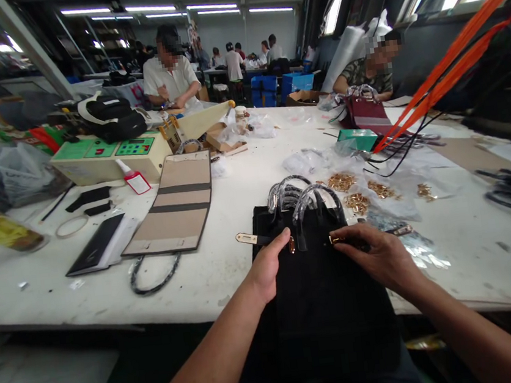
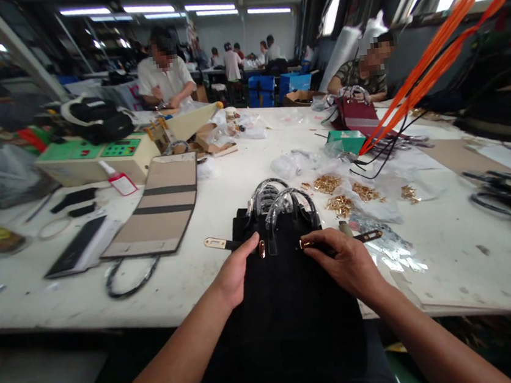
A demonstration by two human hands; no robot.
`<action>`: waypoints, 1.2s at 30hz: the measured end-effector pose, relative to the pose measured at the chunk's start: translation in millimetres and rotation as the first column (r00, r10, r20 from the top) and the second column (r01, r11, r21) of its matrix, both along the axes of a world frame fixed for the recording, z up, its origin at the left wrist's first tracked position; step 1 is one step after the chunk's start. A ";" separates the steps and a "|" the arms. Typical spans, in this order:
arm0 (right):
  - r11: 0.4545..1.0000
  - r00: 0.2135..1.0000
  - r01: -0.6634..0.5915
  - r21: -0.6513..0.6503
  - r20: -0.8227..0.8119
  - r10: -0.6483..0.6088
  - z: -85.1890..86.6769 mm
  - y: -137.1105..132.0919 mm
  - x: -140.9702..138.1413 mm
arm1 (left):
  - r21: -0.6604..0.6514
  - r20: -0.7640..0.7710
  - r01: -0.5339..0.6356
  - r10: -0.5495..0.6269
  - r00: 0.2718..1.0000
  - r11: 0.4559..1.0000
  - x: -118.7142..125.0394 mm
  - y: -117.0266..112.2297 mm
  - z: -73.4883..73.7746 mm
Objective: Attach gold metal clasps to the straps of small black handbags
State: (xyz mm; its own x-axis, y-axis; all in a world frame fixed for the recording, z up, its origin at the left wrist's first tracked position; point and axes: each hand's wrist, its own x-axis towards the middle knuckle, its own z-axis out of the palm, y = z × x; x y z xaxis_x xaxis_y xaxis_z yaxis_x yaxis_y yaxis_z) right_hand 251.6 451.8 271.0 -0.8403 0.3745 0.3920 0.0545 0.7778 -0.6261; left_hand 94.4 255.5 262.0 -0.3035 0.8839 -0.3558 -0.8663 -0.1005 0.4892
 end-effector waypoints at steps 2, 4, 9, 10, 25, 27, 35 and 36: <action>1.000 1.000 0.004 0.027 0.012 -0.004 2.4 3.7 2.5 | -0.004 0.014 0.002 -0.002 1.000 1.000 -0.3 0.3 -0.4; 0.999 1.000 0.010 0.049 0.004 -0.011 4.7 5.1 4.5 | 0.001 0.026 0.004 -0.004 1.000 1.000 -0.4 0.6 -0.3; 0.992 0.997 -0.036 0.122 -0.060 0.044 3.9 2.9 3.1 | -0.002 0.008 -0.034 0.034 0.999 0.999 0.3 1.0 0.5; 0.990 0.996 -0.045 0.137 -0.067 0.054 3.2 2.6 1.8 | -0.002 0.002 -0.042 0.042 0.999 0.999 0.4 1.0 0.2; 0.923 0.968 -0.251 0.291 0.084 0.236 14.1 11.4 -11.9 | -0.001 -0.023 -0.053 0.053 0.998 0.999 -0.7 2.5 -5.8; 0.912 0.969 -0.246 0.329 0.050 0.243 14.0 10.9 -14.0 | 0.001 -0.003 -0.038 0.038 0.999 0.999 -1.0 2.6 -5.0; 0.884 0.953 -0.300 0.358 0.067 0.296 10.9 10.2 -11.6 | -0.031 0.028 -0.020 0.021 0.999 0.999 0.2 1.7 -3.5; 0.881 0.952 -0.303 0.364 0.066 0.300 10.4 10.6 -11.8 | -0.041 0.031 -0.022 0.023 0.999 0.999 -0.4 1.8 -3.4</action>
